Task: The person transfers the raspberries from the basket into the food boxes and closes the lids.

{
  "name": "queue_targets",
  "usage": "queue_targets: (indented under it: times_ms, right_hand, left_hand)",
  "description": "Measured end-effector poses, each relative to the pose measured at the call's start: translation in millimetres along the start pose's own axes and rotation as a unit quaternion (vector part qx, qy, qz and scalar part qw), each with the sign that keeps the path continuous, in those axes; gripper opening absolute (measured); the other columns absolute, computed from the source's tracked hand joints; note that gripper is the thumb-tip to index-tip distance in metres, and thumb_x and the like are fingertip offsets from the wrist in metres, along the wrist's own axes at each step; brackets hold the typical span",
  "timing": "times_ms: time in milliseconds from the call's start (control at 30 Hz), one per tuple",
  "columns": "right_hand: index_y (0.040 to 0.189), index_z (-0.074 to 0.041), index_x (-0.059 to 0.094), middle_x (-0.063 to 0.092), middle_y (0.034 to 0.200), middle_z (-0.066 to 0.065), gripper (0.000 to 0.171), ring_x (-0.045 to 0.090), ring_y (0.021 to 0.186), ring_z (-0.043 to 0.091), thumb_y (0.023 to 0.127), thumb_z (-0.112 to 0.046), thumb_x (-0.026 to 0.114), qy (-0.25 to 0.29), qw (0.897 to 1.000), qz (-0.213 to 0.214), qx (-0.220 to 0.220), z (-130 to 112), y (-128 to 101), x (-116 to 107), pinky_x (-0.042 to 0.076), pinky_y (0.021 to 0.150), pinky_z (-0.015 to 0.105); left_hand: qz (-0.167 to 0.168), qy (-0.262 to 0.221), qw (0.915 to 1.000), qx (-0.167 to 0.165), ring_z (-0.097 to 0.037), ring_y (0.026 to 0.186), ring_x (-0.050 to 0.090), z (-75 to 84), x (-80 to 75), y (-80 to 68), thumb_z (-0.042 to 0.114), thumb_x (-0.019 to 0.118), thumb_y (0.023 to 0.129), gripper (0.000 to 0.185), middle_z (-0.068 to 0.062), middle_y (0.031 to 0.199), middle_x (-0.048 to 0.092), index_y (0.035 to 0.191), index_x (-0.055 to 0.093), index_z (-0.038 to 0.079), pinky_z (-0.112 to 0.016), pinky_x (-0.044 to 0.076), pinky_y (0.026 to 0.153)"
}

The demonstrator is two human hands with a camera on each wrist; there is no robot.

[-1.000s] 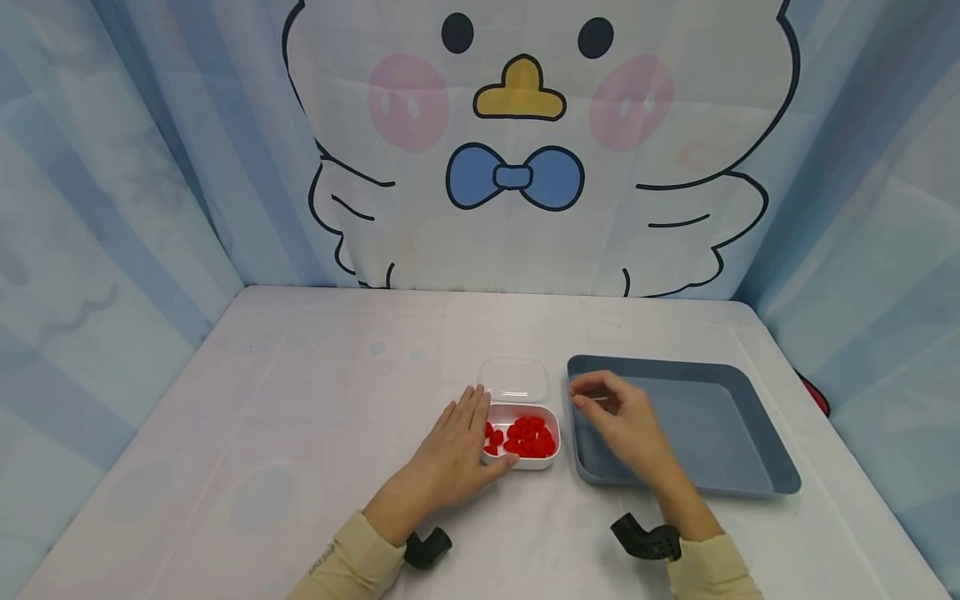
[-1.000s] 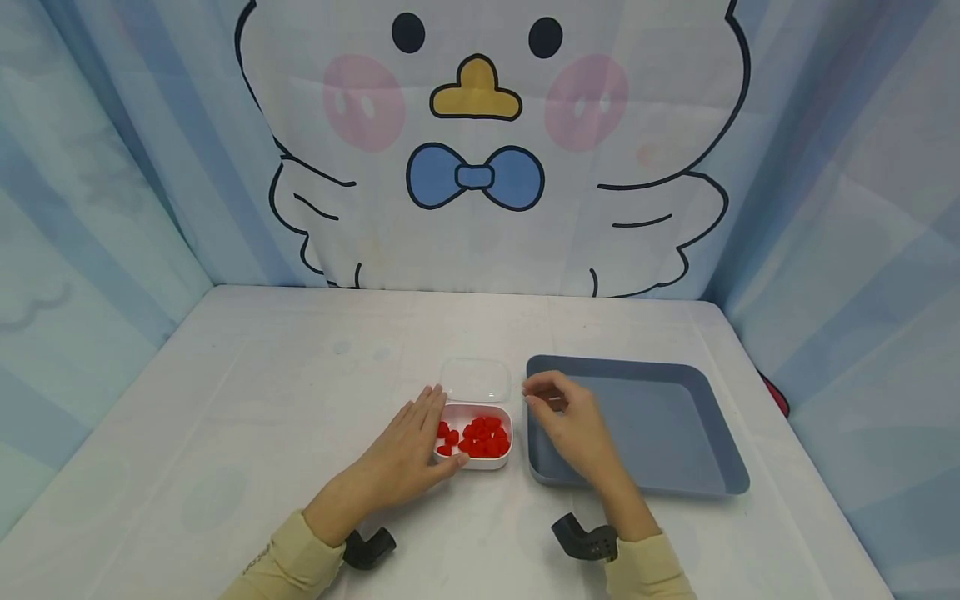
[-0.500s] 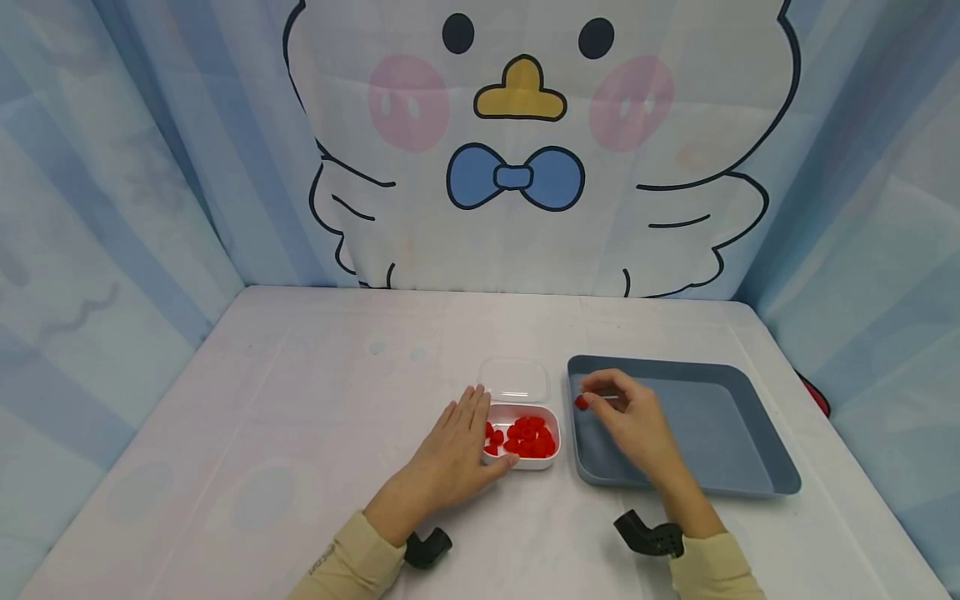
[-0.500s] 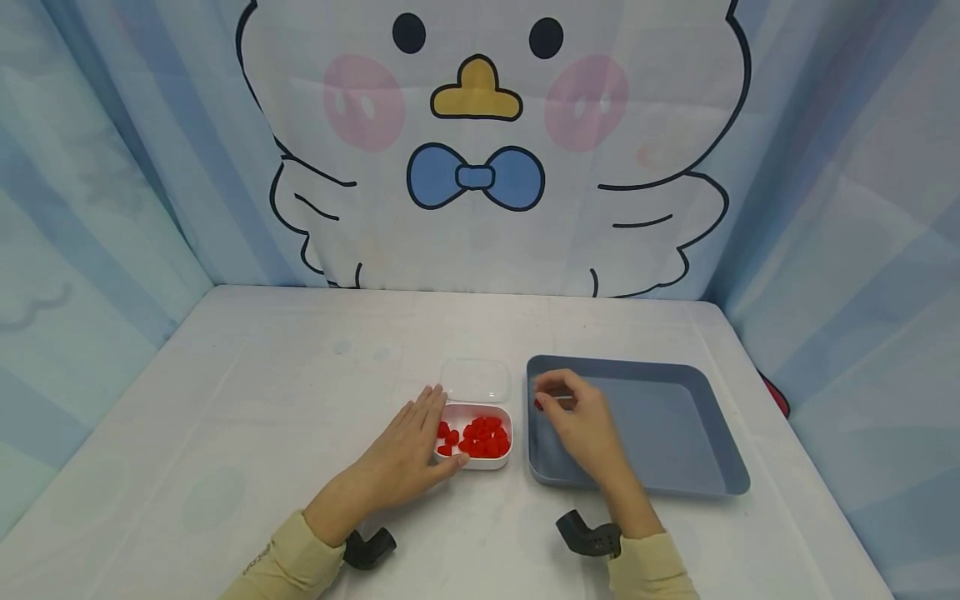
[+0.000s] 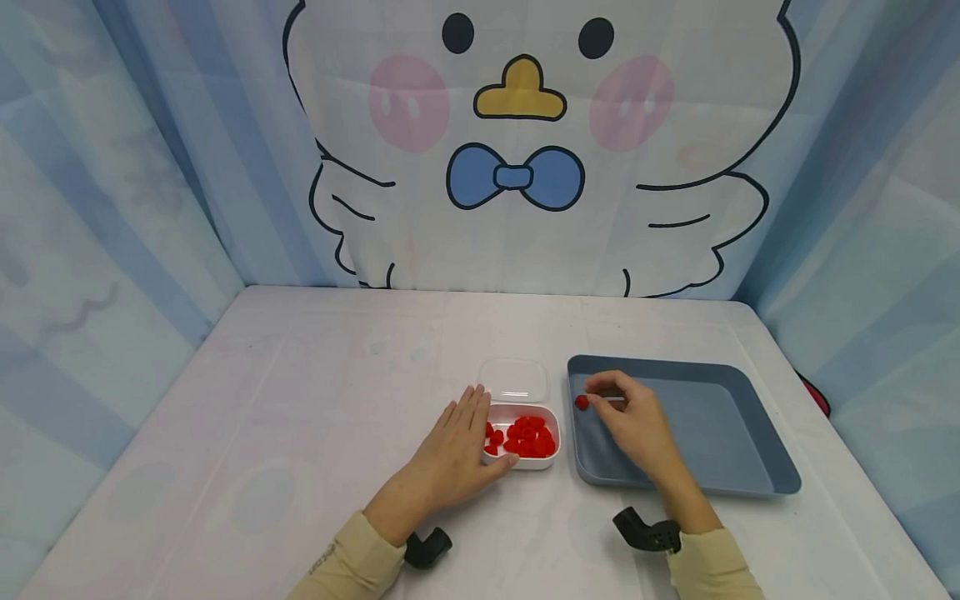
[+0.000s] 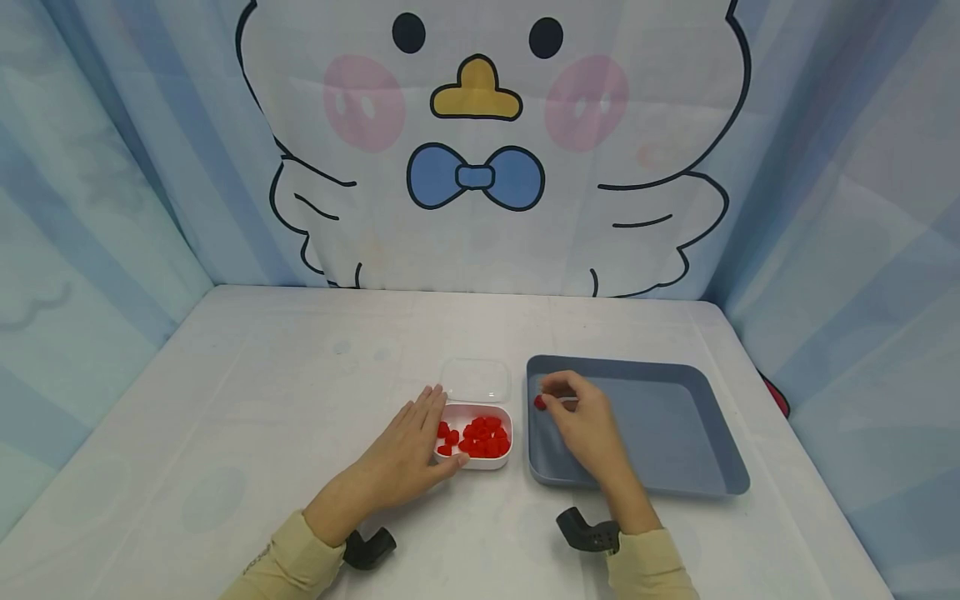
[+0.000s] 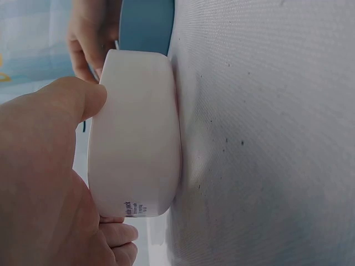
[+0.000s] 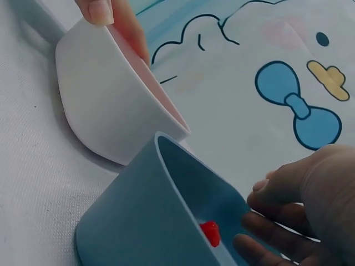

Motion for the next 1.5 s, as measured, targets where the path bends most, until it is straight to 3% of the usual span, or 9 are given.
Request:
queue_targets:
  times_ms: [267, 567, 833, 1200, 1500]
  right_hand:
    - [0.116, -0.001, 0.066, 0.070, 0.112, 0.014, 0.024, 0.066, 0.106, 0.028, 0.092, -0.001, 0.065, -0.006, 1.000, -0.024, -0.002, 3, 2, 8, 0.059, 0.087, 0.040]
    - [0.119, -0.001, 0.064, 0.068, 0.118, 0.018, 0.027, 0.063, 0.112, 0.033, 0.092, 0.001, 0.064, -0.023, 0.999, -0.037, 0.017, 10, 6, 13, 0.056, 0.093, 0.047]
    - [0.125, -0.002, 0.062, 0.065, 0.124, 0.020, 0.033, 0.069, 0.104, 0.033, 0.092, 0.000, 0.064, -0.025, 0.997, -0.065, 0.033, 14, 7, 19, 0.059, 0.088, 0.043]
    - [0.123, -0.002, 0.063, 0.069, 0.117, 0.018, 0.034, 0.067, 0.101, 0.029, 0.090, 0.003, 0.063, -0.042, 0.996, -0.074, 0.022, 15, 7, 21, 0.058, 0.089, 0.045]
    - [0.113, -0.001, 0.067, 0.071, 0.099, 0.012, 0.026, 0.065, 0.089, 0.022, 0.088, 0.005, 0.064, -0.044, 0.997, -0.056, 0.022, 17, 9, 21, 0.056, 0.077, 0.026]
  left_hand:
    - [0.001, 0.002, 1.0000, -0.001, -0.032, 0.154, 0.019, -0.6, -0.2, -0.2, 0.058, 0.060, 0.089, 0.096, -0.014, 0.165, 0.022, 0.157, 0.021, 0.003, -0.050, 0.022, 0.123]
    - [0.000, -0.001, 1.0000, -0.003, -0.031, 0.154, 0.019, -1.5, -0.3, -0.9, 0.057, 0.062, 0.088, 0.096, -0.013, 0.165, 0.022, 0.157, 0.021, 0.004, -0.051, 0.022, 0.123]
    - [-0.003, -0.003, 1.0000, -0.003, -0.031, 0.154, 0.018, -1.8, 0.7, -0.5, 0.057, 0.062, 0.088, 0.096, -0.013, 0.166, 0.021, 0.157, 0.021, 0.004, -0.051, 0.022, 0.123]
    - [-0.006, -0.006, 0.9999, -0.007, -0.030, 0.154, 0.017, -1.8, 1.2, 0.0, 0.057, 0.063, 0.087, 0.098, -0.012, 0.166, 0.020, 0.158, 0.019, 0.005, -0.051, 0.021, 0.123]
    - [-0.006, -0.009, 0.9999, -0.008, -0.030, 0.155, 0.016, -1.9, 1.1, -0.3, 0.058, 0.063, 0.087, 0.098, -0.011, 0.166, 0.019, 0.158, 0.019, 0.005, -0.050, 0.020, 0.124]
Point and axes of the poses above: each hand's wrist, its own y-axis towards the middle knuckle, its own x-axis out of the palm, z = x × y, the point moved 10 cm from there along y, towards the middle knuckle
